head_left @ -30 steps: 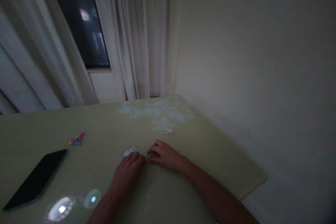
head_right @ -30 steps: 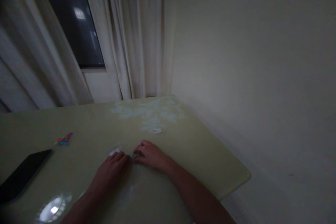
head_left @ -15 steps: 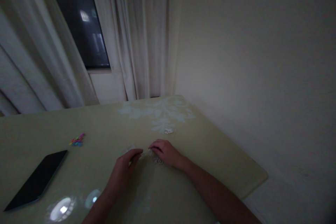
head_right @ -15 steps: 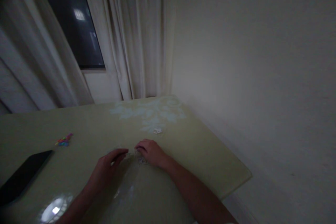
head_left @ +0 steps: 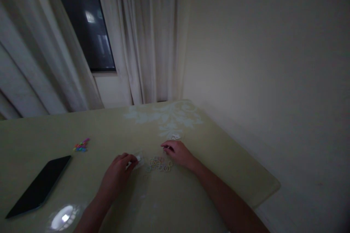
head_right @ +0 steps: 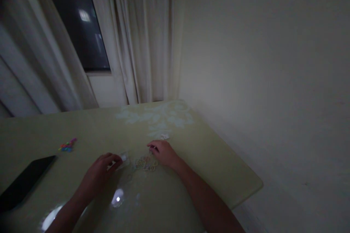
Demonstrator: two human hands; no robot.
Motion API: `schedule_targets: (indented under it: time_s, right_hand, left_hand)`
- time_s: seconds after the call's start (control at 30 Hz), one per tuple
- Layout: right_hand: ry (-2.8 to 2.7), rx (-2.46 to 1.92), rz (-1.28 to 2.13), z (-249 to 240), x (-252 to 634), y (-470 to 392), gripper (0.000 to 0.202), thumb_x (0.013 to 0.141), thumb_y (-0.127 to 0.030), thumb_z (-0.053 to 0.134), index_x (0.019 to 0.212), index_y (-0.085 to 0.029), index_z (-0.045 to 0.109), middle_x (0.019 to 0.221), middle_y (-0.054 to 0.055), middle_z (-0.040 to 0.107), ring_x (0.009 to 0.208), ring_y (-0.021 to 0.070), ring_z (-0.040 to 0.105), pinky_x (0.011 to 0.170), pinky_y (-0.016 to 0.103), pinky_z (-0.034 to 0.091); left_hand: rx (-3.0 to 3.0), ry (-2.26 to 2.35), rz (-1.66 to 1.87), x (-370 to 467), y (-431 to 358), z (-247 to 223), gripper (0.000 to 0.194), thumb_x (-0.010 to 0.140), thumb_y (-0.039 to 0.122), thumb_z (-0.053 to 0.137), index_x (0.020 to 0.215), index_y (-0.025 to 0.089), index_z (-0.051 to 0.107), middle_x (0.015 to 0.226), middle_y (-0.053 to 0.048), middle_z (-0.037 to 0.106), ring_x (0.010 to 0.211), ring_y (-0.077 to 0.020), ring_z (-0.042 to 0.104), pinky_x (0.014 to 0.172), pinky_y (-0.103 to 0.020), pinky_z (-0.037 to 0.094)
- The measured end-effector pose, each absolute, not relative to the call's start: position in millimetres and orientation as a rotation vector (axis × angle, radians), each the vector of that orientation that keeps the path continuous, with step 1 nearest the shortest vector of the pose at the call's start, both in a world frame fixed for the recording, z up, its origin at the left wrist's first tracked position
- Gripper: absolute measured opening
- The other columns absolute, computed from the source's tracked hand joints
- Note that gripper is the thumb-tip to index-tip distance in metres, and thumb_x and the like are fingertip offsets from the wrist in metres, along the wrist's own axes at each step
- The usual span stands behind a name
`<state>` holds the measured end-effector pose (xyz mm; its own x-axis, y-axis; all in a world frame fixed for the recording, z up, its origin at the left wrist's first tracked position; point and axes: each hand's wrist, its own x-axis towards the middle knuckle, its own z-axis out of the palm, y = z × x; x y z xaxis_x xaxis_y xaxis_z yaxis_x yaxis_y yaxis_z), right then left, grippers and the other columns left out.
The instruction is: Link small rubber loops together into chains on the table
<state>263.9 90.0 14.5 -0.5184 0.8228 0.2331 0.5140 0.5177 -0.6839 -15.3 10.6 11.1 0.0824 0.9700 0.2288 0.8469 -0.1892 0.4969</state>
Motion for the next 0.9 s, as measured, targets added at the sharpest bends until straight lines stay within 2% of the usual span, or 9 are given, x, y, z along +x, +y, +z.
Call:
schedule_targets:
  time_s: [0.13, 0.23, 0.3, 0.43, 0.53, 0.7, 0.9]
  right_hand:
    - [-2.291, -1.142, 0.624, 15.6, 269.5, 93.6, 0.023, 0.096, -0.014, 0.064, 0.115, -0.018, 0.075, 0.113, 0.01, 0.077, 0.103, 0.0201, 0.069, 0.094, 0.032, 0.049]
    - [-2.317, -1.184, 0.596, 17.2, 271.7, 94.3, 0.021, 0.093, -0.013, 0.067, 0.113, -0.018, 0.075, 0.107, 0.009, 0.075, 0.094, 0.018, 0.069, 0.089, 0.03, 0.049]
    - [-2.314, -1.191, 0.616, 18.0, 271.6, 93.4, 0.02, 0.092, -0.015, 0.07, 0.111, -0.017, 0.075, 0.102, 0.008, 0.073, 0.086, 0.016, 0.067, 0.083, 0.028, 0.049]
    - [-2.374, -1.051, 0.741, 21.3, 271.5, 87.9, 0.023, 0.084, -0.029, 0.083, 0.102, -0.018, 0.075, 0.095, 0.004, 0.066, 0.082, 0.0151, 0.061, 0.076, 0.025, 0.047]
    - [-2.448, -0.971, 0.875, 27.0, 276.1, 84.7, 0.031, 0.074, -0.034, 0.091, 0.096, -0.019, 0.074, 0.095, 0.001, 0.06, 0.081, 0.0142, 0.056, 0.071, 0.023, 0.044]
    - [-2.537, -0.98, 1.02, 32.3, 285.2, 86.3, 0.021, 0.073, -0.019, 0.088, 0.091, -0.019, 0.077, 0.087, -0.001, 0.058, 0.076, 0.0131, 0.054, 0.068, 0.022, 0.041]
    - [-2.569, -0.987, 1.03, 30.6, 281.8, 83.8, 0.011, 0.077, -0.008, 0.077, 0.081, -0.018, 0.078, 0.076, -0.002, 0.063, 0.072, 0.0134, 0.056, 0.065, 0.022, 0.041]
  left_hand:
    - [2.092, 1.713, 0.734, -12.9, 9.8, 14.4, 0.027, 0.092, 0.036, 0.053, 0.085, 0.023, 0.075, 0.089, -0.007, 0.073, 0.083, -0.0243, 0.069, 0.076, -0.035, 0.054]
    - [2.12, 1.68, 0.802, -6.4, 8.1, 13.5, 0.03, 0.094, 0.041, 0.053, 0.084, 0.023, 0.075, 0.089, -0.007, 0.072, 0.08, -0.0234, 0.068, 0.074, -0.034, 0.055]
    - [2.195, 1.705, 0.886, 1.7, 6.4, 10.3, 0.03, 0.097, 0.041, 0.053, 0.087, 0.024, 0.075, 0.093, -0.007, 0.072, 0.087, -0.0245, 0.069, 0.08, -0.035, 0.055]
    - [2.47, 1.686, 0.805, 22.8, 0.9, 1.3, 0.022, 0.099, 0.025, 0.057, 0.11, 0.027, 0.075, 0.112, -0.008, 0.074, 0.102, -0.0269, 0.068, 0.091, -0.039, 0.054]
    - [2.617, 1.655, 0.598, 34.5, -1.8, -2.4, 0.026, 0.097, 0.015, 0.059, 0.114, 0.027, 0.074, 0.116, -0.007, 0.074, 0.102, -0.0275, 0.067, 0.092, -0.041, 0.054]
    - [2.701, 1.568, 0.464, 45.9, -0.8, -0.4, 0.038, 0.097, 0.011, 0.06, 0.13, 0.028, 0.068, 0.126, -0.008, 0.072, 0.108, -0.0284, 0.066, 0.095, -0.044, 0.053]
    - [2.78, 1.42, 0.42, 50.4, -3.1, -3.8, 0.031, 0.094, 0.008, 0.062, 0.115, 0.027, 0.075, 0.117, -0.008, 0.075, 0.102, -0.0272, 0.065, 0.09, -0.041, 0.051]
